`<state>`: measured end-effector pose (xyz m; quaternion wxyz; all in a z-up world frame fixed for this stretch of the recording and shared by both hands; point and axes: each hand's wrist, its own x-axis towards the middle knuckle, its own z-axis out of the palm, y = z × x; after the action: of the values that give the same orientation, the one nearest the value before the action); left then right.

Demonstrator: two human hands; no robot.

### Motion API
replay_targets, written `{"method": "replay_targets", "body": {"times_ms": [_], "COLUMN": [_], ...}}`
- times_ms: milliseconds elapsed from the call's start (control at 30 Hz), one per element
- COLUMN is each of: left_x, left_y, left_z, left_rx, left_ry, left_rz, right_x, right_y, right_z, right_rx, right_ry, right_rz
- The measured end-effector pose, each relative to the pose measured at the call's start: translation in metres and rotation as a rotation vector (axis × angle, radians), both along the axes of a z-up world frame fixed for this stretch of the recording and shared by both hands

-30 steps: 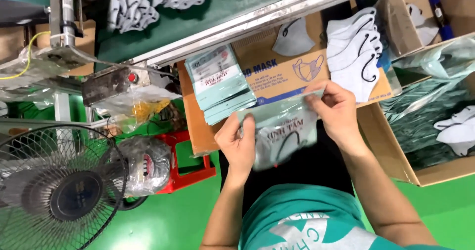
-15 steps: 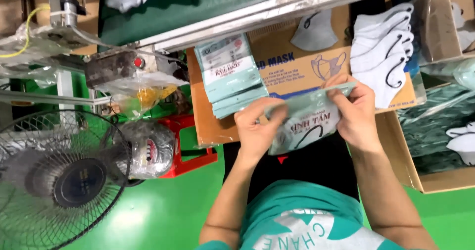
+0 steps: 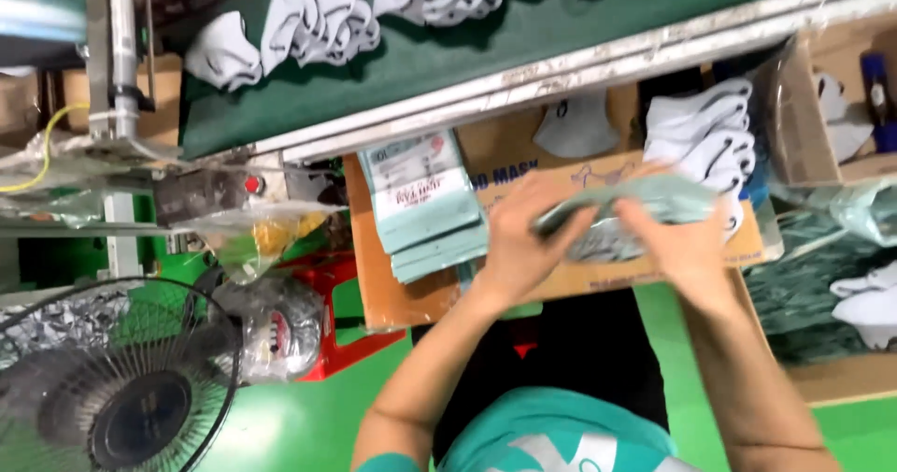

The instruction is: Placing individual fabric face masks into plastic packaging pouches on a production line.

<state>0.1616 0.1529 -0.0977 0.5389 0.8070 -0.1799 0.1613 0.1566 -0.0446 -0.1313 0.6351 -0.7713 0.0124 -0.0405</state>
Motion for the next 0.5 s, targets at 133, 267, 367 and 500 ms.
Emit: {"method": "replay_targets", "body": {"times_ms": [133,267,367,500], "left_x": [0.129,0.263,0.325,0.35], "left_y": [-0.024,-0.041,-0.062,-0.07], "left_z": [-0.015,-0.056,-0.107,-0.125], "left_rx": [0.089,0.631,0.809,1.052], "left_ry": [-0.202,-0.3,-0.335,-0.627], "left_rz": [0.03,0.246,0.334,0.533], "right_x": [0.085,0.191,0.254,0.353], "right_y": [-0.063,-0.106,-0.095,-0.127], "right_z": [0.044,0.047,0.038,-0.064], "right_rx": [-0.45,-0.859,-1.141,-1.338], "right_ry": [-0.773,-0.769,-0.799,-0.673], "right_rz": [-0.269,-0.204,0.014,-0.018]}}
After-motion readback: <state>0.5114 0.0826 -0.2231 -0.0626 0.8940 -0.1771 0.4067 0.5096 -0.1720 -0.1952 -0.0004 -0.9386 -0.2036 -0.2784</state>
